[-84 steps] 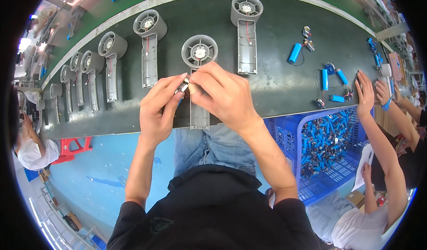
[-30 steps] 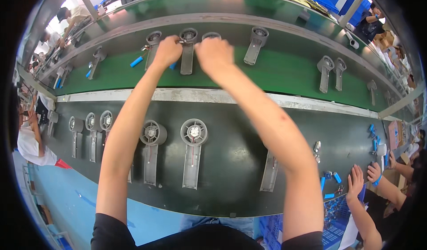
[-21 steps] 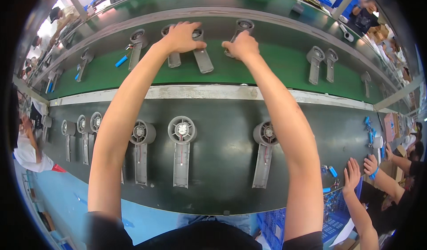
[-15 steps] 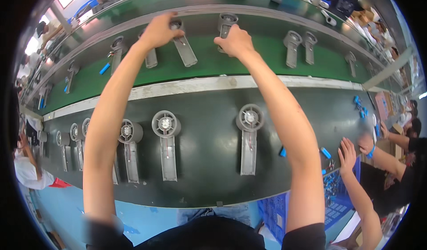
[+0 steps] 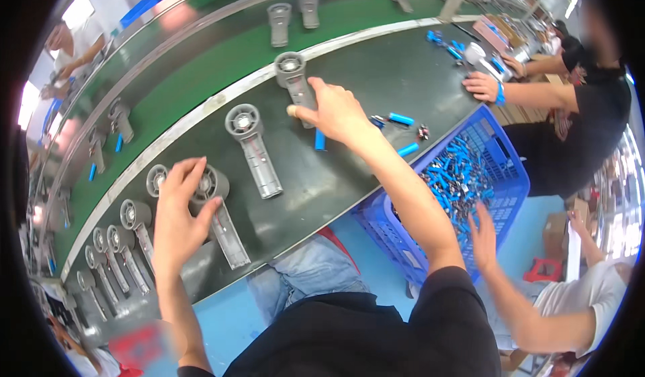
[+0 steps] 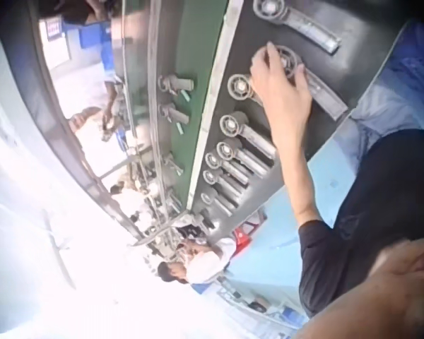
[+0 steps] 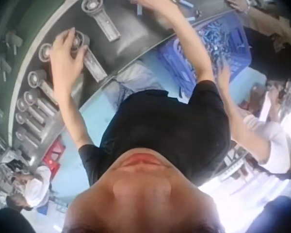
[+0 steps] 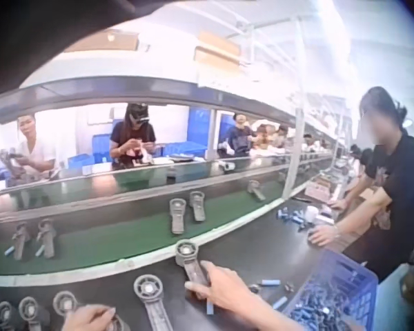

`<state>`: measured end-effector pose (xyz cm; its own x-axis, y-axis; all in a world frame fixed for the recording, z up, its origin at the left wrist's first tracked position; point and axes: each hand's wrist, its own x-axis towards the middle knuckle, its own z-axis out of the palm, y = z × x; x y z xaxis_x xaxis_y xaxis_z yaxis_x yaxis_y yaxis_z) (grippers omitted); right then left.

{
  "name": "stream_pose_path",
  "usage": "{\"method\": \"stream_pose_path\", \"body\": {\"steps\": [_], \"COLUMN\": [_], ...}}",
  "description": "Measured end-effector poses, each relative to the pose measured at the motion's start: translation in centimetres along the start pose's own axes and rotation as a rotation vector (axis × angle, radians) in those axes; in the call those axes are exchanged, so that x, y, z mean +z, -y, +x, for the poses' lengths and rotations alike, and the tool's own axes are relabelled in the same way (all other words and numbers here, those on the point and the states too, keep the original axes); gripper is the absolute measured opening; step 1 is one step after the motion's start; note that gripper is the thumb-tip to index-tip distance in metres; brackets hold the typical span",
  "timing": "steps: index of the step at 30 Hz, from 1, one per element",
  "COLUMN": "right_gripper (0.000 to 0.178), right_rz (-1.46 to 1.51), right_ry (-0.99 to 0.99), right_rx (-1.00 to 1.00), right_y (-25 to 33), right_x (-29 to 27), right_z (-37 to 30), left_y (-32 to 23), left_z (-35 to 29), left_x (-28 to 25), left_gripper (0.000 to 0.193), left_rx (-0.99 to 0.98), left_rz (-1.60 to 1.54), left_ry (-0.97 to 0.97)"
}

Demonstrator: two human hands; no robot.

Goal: Manual assembly of small electronic components on a factory production line.

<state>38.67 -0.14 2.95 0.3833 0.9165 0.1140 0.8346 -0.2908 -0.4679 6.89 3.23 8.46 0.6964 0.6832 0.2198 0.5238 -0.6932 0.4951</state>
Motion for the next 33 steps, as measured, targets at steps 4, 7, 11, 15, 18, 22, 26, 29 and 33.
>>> {"method": "stream_pose_path", "body": {"steps": [4,7,11,15,18,22,26,29,33], "right_gripper": [0.054,0.036,0.054,0.093,0.101,0.082,0.067,0.058,0.05], "right_rz": [0.044,-0.185,-0.458,-0.426,-0.369,-0.332,-0.368,-0.348,-0.238], "right_ry": [-0.234,-0.384,-0.404,-0.365,-0.245,-0.244,-0.33,-0.358,-0.28], "right_rx": [0.129,0.293,0.449,0.558,0.726,0.728,0.542,0.342,0.24], "right_y": [-6.1,-16.6,-30.2,-33.9,-35.8,-34.4,-32.6,-29.0,-19.3], "right_x": [-4.8,-9.2,-11.9,-13.0,-13.3,-11.4,-9.3,-6.0,-3.8], "right_z": [1.8,6.4,11.7,14.6,14.9,14.5,12.9,10.2,3.8], "left_y": [0.3,-0.7,-0.3,-0.3,-0.2,-1.0,-1.2,-0.9,-0.4], "left_z": [-2.5,-2.7,-3.0,-3.5,-3.7,-3.6,-3.1,-2.8,-3.6], "left_x": [3.3,4.8,6.0,5.6,5.8,4.6,5.0,5.2,5.9], "left_gripper": [0.061,0.057,0.054,0.054,0.056,0.05,0.05,0.051,0.054], "left_rx": [-0.099,-0.158,-0.152,-0.18,-0.144,-0.122,-0.133,-0.097,-0.166], "left_rz": [0.029,-0.083,-0.095,-0.082,-0.099,-0.003,-0.016,0.013,-0.111], "left_ry": [-0.066,-0.213,-0.242,-0.183,-0.173,-0.176,-0.176,-0.231,-0.188]}}
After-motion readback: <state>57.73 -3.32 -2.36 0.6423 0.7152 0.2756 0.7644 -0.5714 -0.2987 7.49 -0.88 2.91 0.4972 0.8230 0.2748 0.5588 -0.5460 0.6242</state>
